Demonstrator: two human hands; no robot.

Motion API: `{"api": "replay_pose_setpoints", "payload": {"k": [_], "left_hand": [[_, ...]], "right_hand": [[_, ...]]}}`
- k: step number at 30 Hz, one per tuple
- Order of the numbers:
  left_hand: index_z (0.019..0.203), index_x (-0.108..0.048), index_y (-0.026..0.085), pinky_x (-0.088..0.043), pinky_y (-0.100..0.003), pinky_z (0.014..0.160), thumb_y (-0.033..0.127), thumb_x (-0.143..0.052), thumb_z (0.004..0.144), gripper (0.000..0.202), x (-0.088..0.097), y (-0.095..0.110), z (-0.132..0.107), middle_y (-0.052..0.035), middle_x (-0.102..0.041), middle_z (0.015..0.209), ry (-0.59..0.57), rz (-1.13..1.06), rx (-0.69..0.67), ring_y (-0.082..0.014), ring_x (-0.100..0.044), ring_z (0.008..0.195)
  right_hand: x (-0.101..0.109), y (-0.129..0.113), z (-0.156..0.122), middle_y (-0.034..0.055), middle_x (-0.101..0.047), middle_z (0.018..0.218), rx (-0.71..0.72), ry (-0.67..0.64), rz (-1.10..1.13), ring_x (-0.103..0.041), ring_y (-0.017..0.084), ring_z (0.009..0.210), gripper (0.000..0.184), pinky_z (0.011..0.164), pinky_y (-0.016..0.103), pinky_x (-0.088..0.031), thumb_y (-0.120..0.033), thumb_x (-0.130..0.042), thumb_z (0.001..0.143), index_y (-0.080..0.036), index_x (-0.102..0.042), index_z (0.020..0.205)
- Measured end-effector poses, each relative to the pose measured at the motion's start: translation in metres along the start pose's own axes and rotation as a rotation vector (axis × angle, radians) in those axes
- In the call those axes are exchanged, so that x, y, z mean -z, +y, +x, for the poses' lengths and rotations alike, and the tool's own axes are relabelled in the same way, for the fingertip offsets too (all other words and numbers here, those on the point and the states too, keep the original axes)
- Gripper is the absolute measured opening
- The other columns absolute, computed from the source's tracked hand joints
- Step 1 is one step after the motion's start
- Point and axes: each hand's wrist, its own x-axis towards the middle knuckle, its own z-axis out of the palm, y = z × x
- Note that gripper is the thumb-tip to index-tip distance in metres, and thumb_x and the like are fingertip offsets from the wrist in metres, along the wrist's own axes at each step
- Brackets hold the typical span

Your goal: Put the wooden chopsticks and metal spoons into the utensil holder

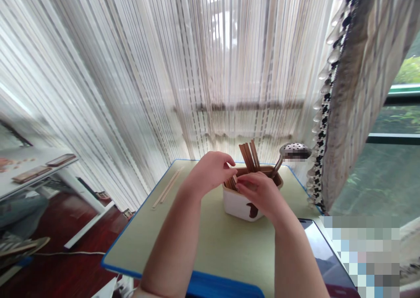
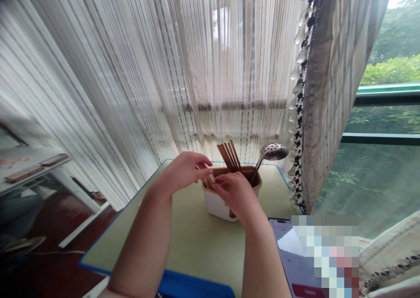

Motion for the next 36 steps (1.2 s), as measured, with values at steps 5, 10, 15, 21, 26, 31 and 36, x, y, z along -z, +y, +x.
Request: {"api": "replay_pose_setpoints", "payload": {"k": [5,10,15,21,26,31,36], "left_hand": [[0.102,-0.064,0.021,-0.046,-0.026,0.065,0.044,-0.057,0.074,0.036,0.008,0.009,-0.010,-0.0023,-0.068,0.076,0.248,0.059,0.017,-0.0149,-0.061,0.065],[0.095,-0.066,0.019,-0.046,-0.026,0.065,0.048,-0.053,0.077,0.036,0.008,-0.004,-0.025,-0.0030,-0.066,0.069,0.487,-0.005,0.036,-0.0135,-0.060,0.061],[0.091,-0.064,0.017,-0.046,-0.024,0.060,0.047,-0.046,0.080,0.036,0.001,-0.057,-0.043,-0.0006,-0.064,0.061,0.670,-0.118,0.188,-0.0123,-0.060,0.055],[0.086,-0.063,0.017,-0.045,-0.022,0.058,0.042,-0.045,0.080,0.031,0.002,-0.137,-0.072,0.0009,-0.061,0.054,0.748,-0.078,0.384,-0.0115,-0.059,0.050],[0.090,-0.061,0.017,-0.046,-0.025,0.071,0.039,-0.042,0.084,0.030,-0.016,-0.191,-0.097,-0.0034,-0.067,0.072,0.796,0.049,0.535,-0.0140,-0.062,0.070],[0.109,-0.055,0.017,-0.044,-0.026,0.082,0.026,-0.044,0.084,0.029,-0.049,-0.207,-0.109,-0.0065,-0.066,0.092,0.596,0.161,0.466,-0.0157,-0.061,0.086],[0.111,-0.054,0.018,-0.043,-0.027,0.086,0.020,-0.040,0.085,0.029,-0.060,-0.209,-0.108,-0.0072,-0.064,0.104,0.461,0.210,0.438,-0.0163,-0.059,0.094]], "right_hand": [[-0.001,0.005,0.002,0.0051,-0.068,0.086,-0.003,0.132,0.094,-0.059,0.019,0.084,0.019,0.075,0.030,-0.046,-0.028,-0.055,0.079,-0.020,-0.069,0.088],[-0.003,-0.001,0.002,0.0057,-0.066,0.084,-0.012,0.308,0.089,-0.058,0.016,0.070,0.024,0.066,0.028,-0.048,-0.031,-0.053,0.081,-0.019,-0.067,0.095],[-0.009,-0.022,-0.002,0.0057,-0.064,0.080,0.117,0.374,0.058,-0.056,0.015,0.066,0.023,0.064,0.027,-0.047,-0.029,-0.053,0.081,-0.018,-0.066,0.096],[-0.056,-0.051,-0.016,0.0047,-0.062,0.079,0.351,0.212,0.096,-0.058,0.015,0.073,0.024,0.070,0.027,-0.047,-0.024,-0.051,0.081,-0.019,-0.062,0.103],[-0.126,-0.051,-0.037,0.0040,-0.063,0.077,0.346,-0.058,0.075,-0.057,0.013,0.067,0.028,0.067,0.026,-0.046,-0.028,-0.048,0.083,-0.019,-0.060,0.106],[-0.173,-0.036,-0.039,0.0017,-0.063,0.074,0.127,-0.246,0.167,-0.055,0.013,0.060,0.028,0.062,0.028,-0.047,-0.032,-0.046,0.081,-0.020,-0.062,0.102],[-0.183,-0.021,-0.027,0.0036,-0.063,0.079,-0.126,-0.160,0.411,-0.059,0.015,0.065,0.036,0.059,0.029,-0.050,-0.038,-0.050,0.077,-0.017,-0.058,0.106]]}}
